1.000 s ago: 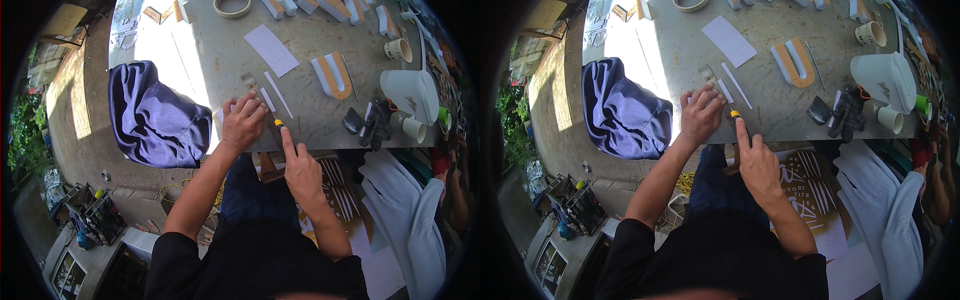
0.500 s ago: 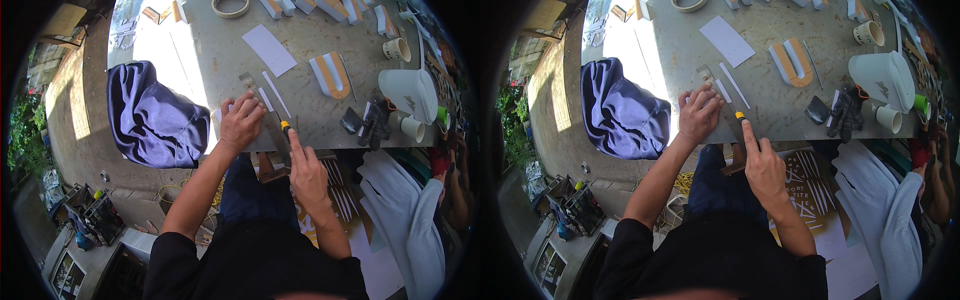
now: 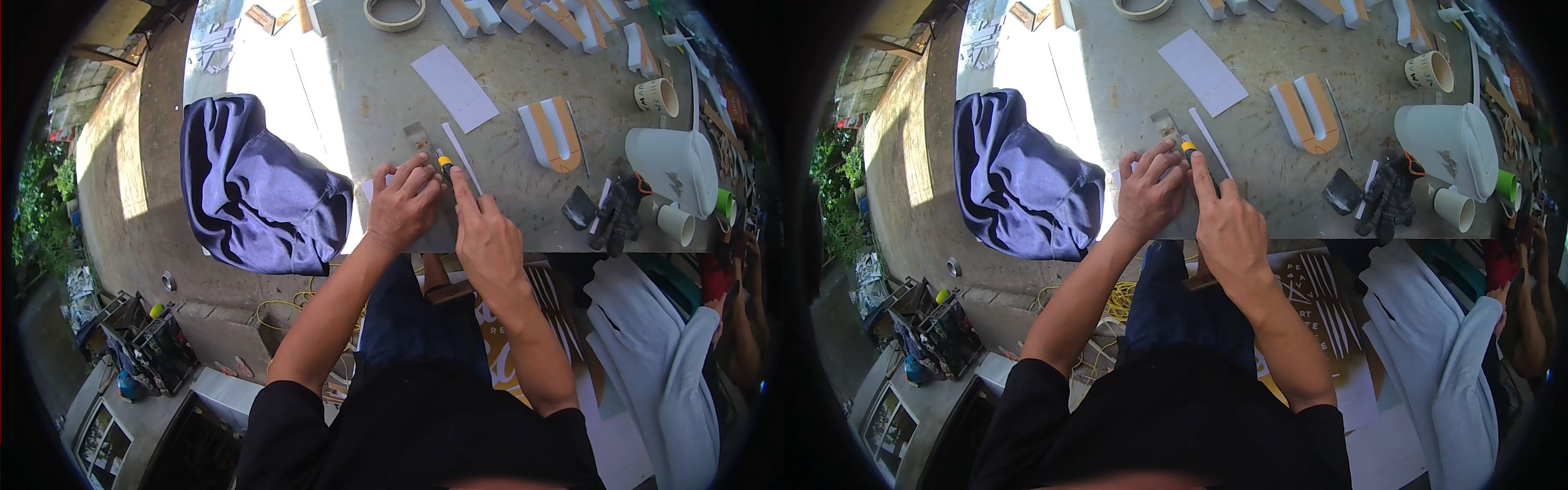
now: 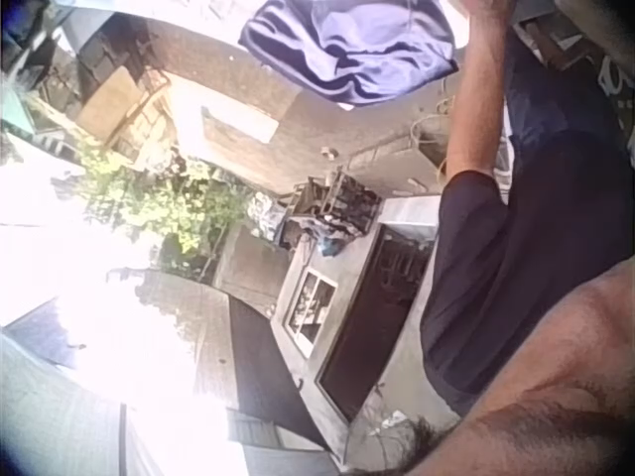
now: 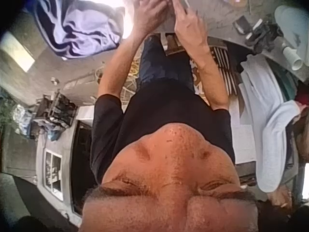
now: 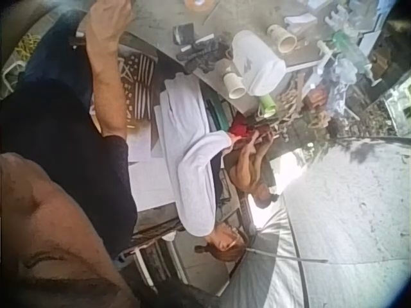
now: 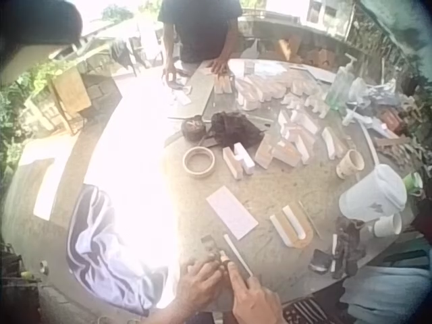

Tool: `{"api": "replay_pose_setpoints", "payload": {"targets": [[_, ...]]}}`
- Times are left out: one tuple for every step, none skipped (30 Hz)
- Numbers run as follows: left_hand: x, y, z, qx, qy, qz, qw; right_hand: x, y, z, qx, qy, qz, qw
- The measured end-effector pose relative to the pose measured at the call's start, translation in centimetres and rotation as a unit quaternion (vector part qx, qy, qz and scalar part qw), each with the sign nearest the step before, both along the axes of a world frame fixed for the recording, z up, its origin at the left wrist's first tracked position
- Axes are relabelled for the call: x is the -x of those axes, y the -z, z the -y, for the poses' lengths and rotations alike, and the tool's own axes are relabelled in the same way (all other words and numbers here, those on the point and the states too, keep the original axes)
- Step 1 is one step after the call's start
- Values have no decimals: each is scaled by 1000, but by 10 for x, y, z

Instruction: Cutting strips of material using a ruler and a utility knife.

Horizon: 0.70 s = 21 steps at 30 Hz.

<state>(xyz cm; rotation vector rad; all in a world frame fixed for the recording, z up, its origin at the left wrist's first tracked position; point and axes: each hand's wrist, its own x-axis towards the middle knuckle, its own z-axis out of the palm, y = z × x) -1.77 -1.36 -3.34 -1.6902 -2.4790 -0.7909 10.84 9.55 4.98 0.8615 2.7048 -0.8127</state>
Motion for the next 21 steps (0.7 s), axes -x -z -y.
{"api": "replay_pose_setpoints", "payload": {"targets": [[0, 1, 0, -4, -1, 1, 1000, 0, 0, 1, -2, 2, -1, 1000], [0, 1, 0, -4, -1, 2, 1000, 0, 0, 1, -3, 1, -1, 1000], [-1, 1, 0, -4, -1, 2, 1000, 0, -1, 0, -4, 6, 5, 1000], [-1, 1, -1, -3, -1, 2, 1000, 0, -1, 0, -5, 10, 11, 1000], [-1, 1, -1, -4, -1, 2, 1000, 0, -2, 0, -6, 10, 12, 1000], [-1, 1, -1, -5, -1, 0, 1000, 1, -3, 0, -4, 3, 13, 1000], [-1, 2, -1, -5, 0, -1, 1000, 1, -4, 1, -1, -4, 14, 1000], [-1, 1, 0, -4, 0, -1, 1000, 2, -5, 1, 0, -4, 14, 1000], [0, 1, 0, -1, 1, -4, 1000, 2, -7, 1, -5, -12, 19, 1000], [0, 1, 0, 1, 2, -6, 1000, 3, -8, 1, -9, -20, 24, 999], [0, 1, 0, 1, 2, -5, 1000, 3, -9, 1, -10, -20, 25, 999], [0, 1, -1, 1, 2, -6, 1000, 2, -10, 2, -14, -25, 32, 999], [0, 1, -1, 0, 2, -6, 1000, 2, -11, 3, -18, -30, 39, 999], [0, 2, 0, 0, 2, -7, 1000, 1, -11, 3, -18, -30, 38, 999], [1, 3, 1, 6, 4, -8, 1000, 0, -12, 4, -23, -35, 45, 998], [1, 5, 2, 12, 5, -9, 1000, 0, -12, 5, -28, -40, 52, 997], [1, 4, 1, 11, 6, -8, 1000, -1, -12, 5, -28, -39, 52, 998], [0, 3, -1, 6, 5, -3, 1000, -1, -12, 6, -21, -25, 51, 998], [0, 2, -2, 0, 5, 2, 1000, -2, -12, 6, -14, -12, 50, 999], [0, 1, -1, 0, 4, 1, 1000, -2, -12, 7, -14, -12, 49, 999], [0, 1, -1, 5, 7, 0, 1000, -4, -12, 8, -15, -11, 51, 999]]}}
